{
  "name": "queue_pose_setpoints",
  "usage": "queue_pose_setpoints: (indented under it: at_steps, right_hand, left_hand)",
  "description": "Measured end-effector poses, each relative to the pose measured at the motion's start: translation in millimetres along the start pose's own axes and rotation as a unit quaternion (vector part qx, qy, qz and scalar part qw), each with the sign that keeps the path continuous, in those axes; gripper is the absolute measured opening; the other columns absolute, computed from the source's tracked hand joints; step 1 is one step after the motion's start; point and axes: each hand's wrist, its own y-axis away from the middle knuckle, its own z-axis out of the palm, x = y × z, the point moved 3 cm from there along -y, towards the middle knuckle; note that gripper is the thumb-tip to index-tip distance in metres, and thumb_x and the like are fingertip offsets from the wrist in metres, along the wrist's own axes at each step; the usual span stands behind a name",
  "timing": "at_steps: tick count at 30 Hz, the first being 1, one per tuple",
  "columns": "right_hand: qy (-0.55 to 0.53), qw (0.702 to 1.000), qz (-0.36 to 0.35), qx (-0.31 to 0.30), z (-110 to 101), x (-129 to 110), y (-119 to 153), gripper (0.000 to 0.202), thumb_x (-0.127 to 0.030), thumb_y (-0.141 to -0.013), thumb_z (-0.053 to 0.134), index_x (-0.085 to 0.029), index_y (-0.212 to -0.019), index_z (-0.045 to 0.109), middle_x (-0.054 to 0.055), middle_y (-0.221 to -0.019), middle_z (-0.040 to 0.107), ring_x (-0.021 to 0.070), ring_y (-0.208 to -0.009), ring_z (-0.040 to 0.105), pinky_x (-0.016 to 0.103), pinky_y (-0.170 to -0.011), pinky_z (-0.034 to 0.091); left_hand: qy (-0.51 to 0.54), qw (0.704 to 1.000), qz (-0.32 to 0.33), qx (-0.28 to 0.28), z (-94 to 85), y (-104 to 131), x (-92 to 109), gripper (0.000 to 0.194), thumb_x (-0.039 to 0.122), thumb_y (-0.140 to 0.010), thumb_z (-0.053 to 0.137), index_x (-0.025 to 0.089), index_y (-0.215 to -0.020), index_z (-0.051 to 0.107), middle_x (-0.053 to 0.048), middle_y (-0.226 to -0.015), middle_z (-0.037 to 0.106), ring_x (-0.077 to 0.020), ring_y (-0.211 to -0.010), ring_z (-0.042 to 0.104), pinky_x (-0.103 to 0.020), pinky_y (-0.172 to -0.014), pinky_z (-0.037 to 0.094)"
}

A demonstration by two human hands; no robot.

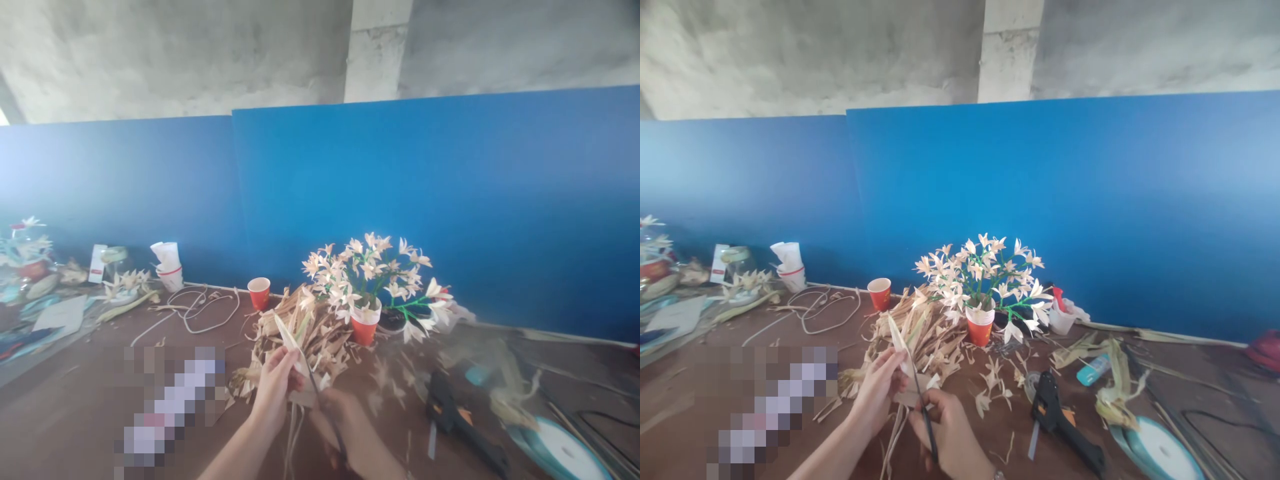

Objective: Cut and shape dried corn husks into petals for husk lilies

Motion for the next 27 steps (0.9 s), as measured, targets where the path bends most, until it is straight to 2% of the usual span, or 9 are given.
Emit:
queue_pose_setpoints:
  at_steps: [6,13,17,27]
  right_hand:
    - [0.048,0.999,0.01,-0.007,-1,-23,11,0.056,-0.073,-0.061,0.052,-0.019,-0.072,0.047,-0.01,-0.037,0.04,0.0049,-0.028,0.037,0.015,-0.028,0.028]
    - [0.057,0.998,0.001,-0.036,0,-36,16,0.051,-0.069,-0.062,0.053,-0.019,-0.07,0.044,-0.013,-0.037,0.032,0.0043,-0.03,0.034,0.015,-0.029,0.028]
    - [0.074,0.996,0.001,-0.042,-1,-38,18,0.046,-0.065,-0.066,0.053,-0.019,-0.069,0.044,-0.012,-0.038,0.035,0.0056,-0.03,0.038,0.016,-0.029,0.03]
    - [0.072,0.995,0.009,-0.067,-5,-39,17,0.041,-0.059,-0.066,0.055,-0.02,-0.069,0.043,-0.012,-0.038,0.034,0.0056,-0.029,0.036,0.018,-0.031,0.03]
  left_hand:
    - [-0.025,1.0,-0.003,-0.005,-2.0,0,4,0.036,0.038,-0.059,0.072,0.012,-0.084,0.068,0.006,-0.04,0.054,-0.0072,-0.034,0.048,-0.015,-0.035,0.033]
    - [-0.052,0.999,0.002,-0.005,-2.6,-1,10,0.035,0.04,-0.059,0.072,0.012,-0.079,0.071,0.004,-0.037,0.054,-0.0082,-0.032,0.047,-0.016,-0.033,0.033]
    - [-0.08,0.996,0.005,-0.031,-2.7,-4,13,0.036,0.042,-0.062,0.069,0.011,-0.079,0.071,0.003,-0.035,0.054,-0.0079,-0.029,0.045,-0.016,-0.031,0.033]
    - [-0.125,0.991,0.01,-0.054,-7.4,-10,15,0.037,0.044,-0.064,0.068,0.01,-0.079,0.072,0.003,-0.035,0.054,-0.0089,-0.029,0.046,-0.017,-0.029,0.034]
